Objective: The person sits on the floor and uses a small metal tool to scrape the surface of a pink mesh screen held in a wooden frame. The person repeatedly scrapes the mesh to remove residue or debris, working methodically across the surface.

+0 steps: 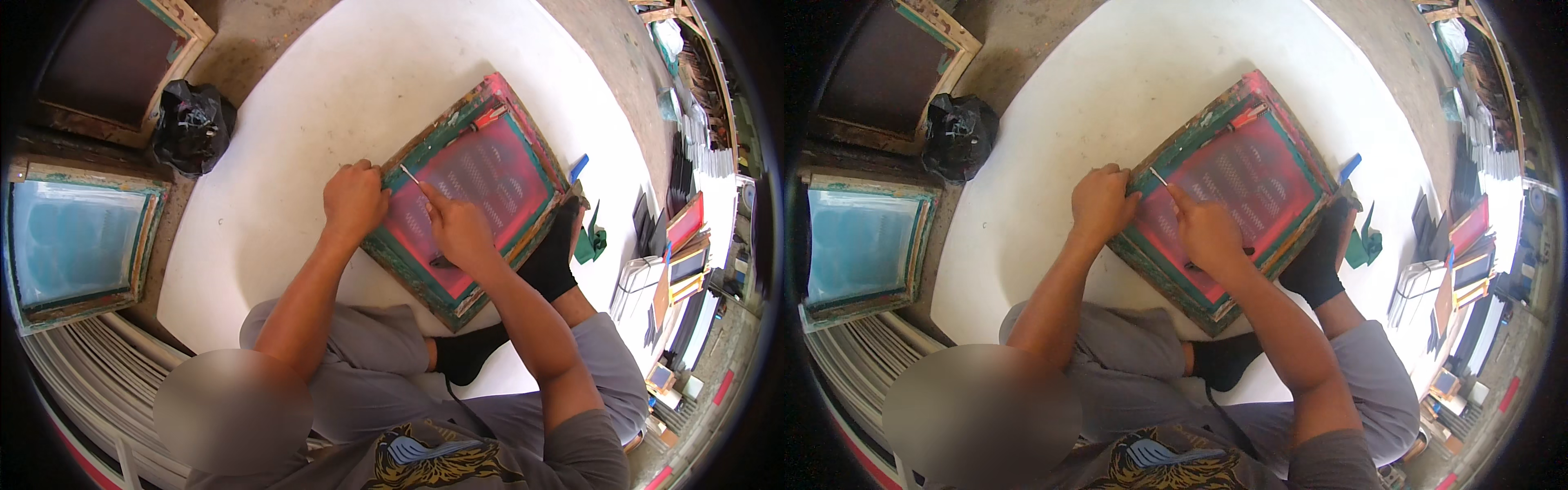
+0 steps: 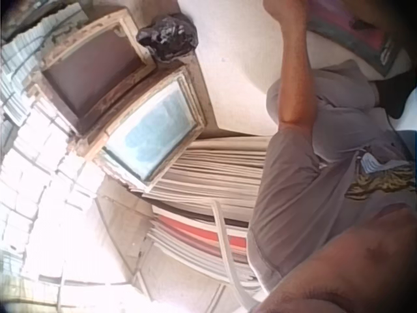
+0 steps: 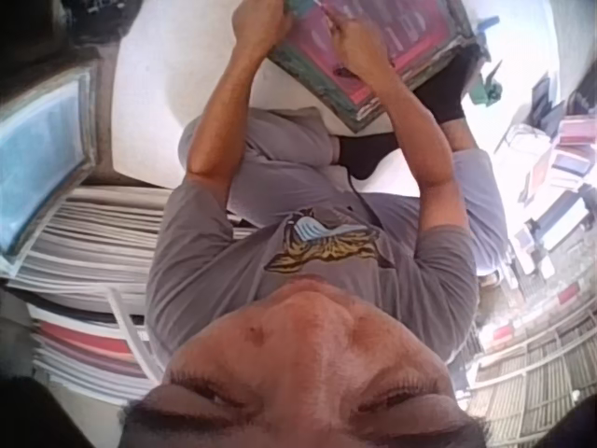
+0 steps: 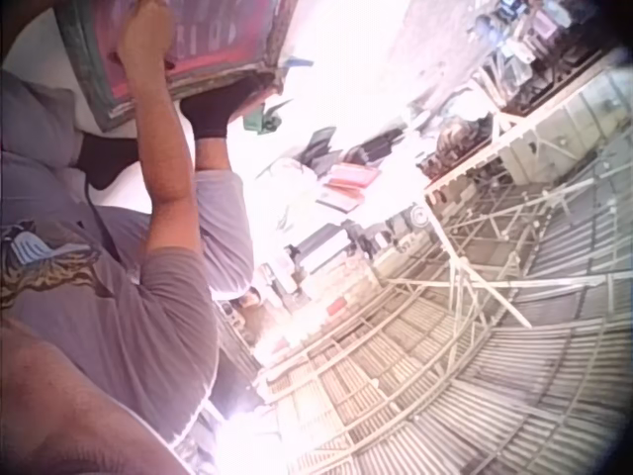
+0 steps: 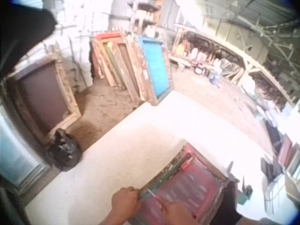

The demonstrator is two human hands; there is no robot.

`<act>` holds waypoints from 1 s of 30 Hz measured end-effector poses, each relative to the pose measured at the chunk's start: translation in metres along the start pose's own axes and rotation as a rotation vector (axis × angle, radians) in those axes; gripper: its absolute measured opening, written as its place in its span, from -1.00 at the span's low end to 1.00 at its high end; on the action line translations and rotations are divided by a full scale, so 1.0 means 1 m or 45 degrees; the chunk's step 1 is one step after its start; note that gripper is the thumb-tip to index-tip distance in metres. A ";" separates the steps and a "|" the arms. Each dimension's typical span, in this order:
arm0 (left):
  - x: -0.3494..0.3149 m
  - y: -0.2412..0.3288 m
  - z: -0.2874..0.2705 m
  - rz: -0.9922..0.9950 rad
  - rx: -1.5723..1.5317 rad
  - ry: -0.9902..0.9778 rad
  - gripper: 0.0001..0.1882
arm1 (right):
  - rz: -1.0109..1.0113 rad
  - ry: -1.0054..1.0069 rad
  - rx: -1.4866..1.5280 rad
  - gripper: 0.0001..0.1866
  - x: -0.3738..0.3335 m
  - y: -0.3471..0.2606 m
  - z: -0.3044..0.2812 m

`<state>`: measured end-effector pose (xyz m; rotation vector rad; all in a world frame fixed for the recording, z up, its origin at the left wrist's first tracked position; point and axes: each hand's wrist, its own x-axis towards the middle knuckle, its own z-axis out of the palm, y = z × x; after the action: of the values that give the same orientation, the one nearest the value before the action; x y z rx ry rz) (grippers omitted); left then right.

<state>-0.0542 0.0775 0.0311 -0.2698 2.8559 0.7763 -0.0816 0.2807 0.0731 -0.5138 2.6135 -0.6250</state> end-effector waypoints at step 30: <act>0.001 0.003 -0.006 -0.066 -0.044 -0.031 -0.74 | -0.290 0.206 0.341 -0.57 0.013 0.068 0.047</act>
<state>-0.0561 0.0769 0.0377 -0.3355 2.8030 0.8143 -0.0884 0.3149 -0.0030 -0.7051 2.5799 -1.1143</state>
